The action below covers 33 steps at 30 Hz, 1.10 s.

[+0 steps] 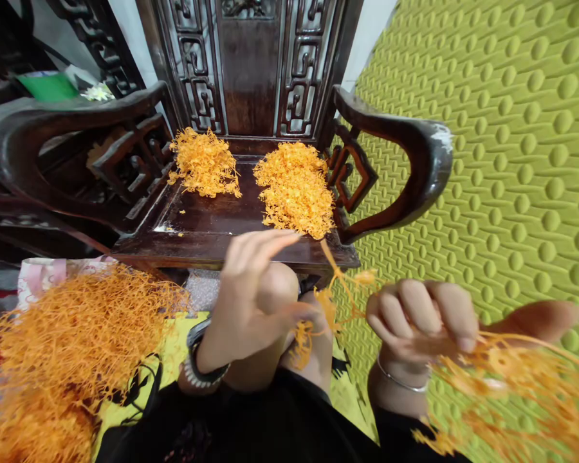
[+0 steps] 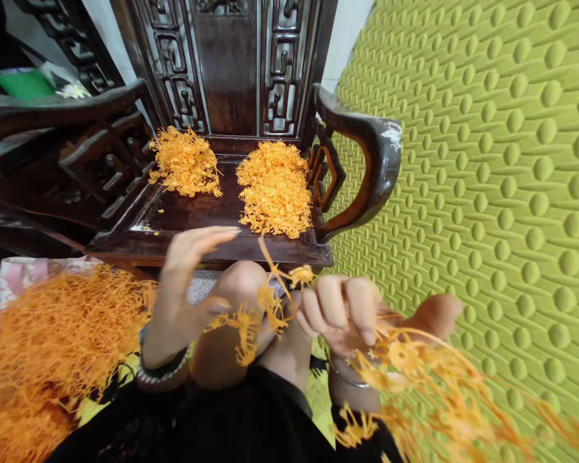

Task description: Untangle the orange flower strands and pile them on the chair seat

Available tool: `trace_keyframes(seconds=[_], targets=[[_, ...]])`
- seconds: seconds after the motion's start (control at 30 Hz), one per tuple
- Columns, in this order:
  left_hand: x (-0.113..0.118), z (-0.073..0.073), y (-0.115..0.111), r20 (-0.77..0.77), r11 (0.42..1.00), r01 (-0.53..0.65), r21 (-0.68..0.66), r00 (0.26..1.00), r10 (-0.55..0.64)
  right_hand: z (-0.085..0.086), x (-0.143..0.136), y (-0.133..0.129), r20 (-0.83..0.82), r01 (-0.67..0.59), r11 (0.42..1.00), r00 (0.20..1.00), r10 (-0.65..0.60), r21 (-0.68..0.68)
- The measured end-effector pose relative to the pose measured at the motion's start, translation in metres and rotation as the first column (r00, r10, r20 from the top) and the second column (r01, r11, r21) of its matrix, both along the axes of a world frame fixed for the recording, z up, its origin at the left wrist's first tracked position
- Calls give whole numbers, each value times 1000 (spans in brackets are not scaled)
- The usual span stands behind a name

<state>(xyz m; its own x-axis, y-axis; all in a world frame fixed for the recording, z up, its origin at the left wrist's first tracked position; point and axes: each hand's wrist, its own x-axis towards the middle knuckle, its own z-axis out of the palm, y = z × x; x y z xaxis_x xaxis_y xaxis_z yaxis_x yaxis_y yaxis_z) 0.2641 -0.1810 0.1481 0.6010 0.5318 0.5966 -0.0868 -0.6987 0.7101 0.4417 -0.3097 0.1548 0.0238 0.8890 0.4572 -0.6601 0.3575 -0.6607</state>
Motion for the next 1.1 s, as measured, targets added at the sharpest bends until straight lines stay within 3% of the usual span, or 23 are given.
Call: trace_keyframes(seconds=[0.07,0.1,0.17,0.3,0.43,0.47,0.6,0.63,0.73,0.83,1.0,1.1], targets=[[18,8,-3,-49,950,311,-36,949,-313,3,1,6,66,-202,974,978,196,102],[26,10,-2,-62,902,424,-85,901,-430,5,0,7,65,-217,974,975,213,71],[39,12,2,-98,822,541,-177,822,-562,9,-1,6,71,-175,984,982,177,-28],[50,11,18,-316,744,629,-225,676,-666,18,0,-8,146,-62,985,985,87,-163],[58,6,23,-415,737,656,-162,632,-654,21,1,-12,151,-49,975,985,83,-216],[60,4,23,-426,694,703,-155,586,-689,21,0,-12,122,-48,971,989,78,-234],[63,1,18,-374,401,874,-274,287,-882,18,-6,-11,9,-110,959,993,116,-260],[62,0,16,-335,366,876,-315,258,-906,17,-6,-12,-9,-123,958,992,125,-259],[56,-5,10,-211,398,775,-492,337,-917,20,-3,-20,-25,-134,959,991,132,-249],[51,-14,8,-155,408,629,-662,418,-895,27,4,-28,80,-86,959,991,111,-271],[52,-28,11,-137,342,674,-655,339,-931,38,14,-32,148,35,958,989,7,-283],[52,-32,9,-88,350,636,-688,406,-910,40,20,-33,130,127,953,987,-94,-273]])
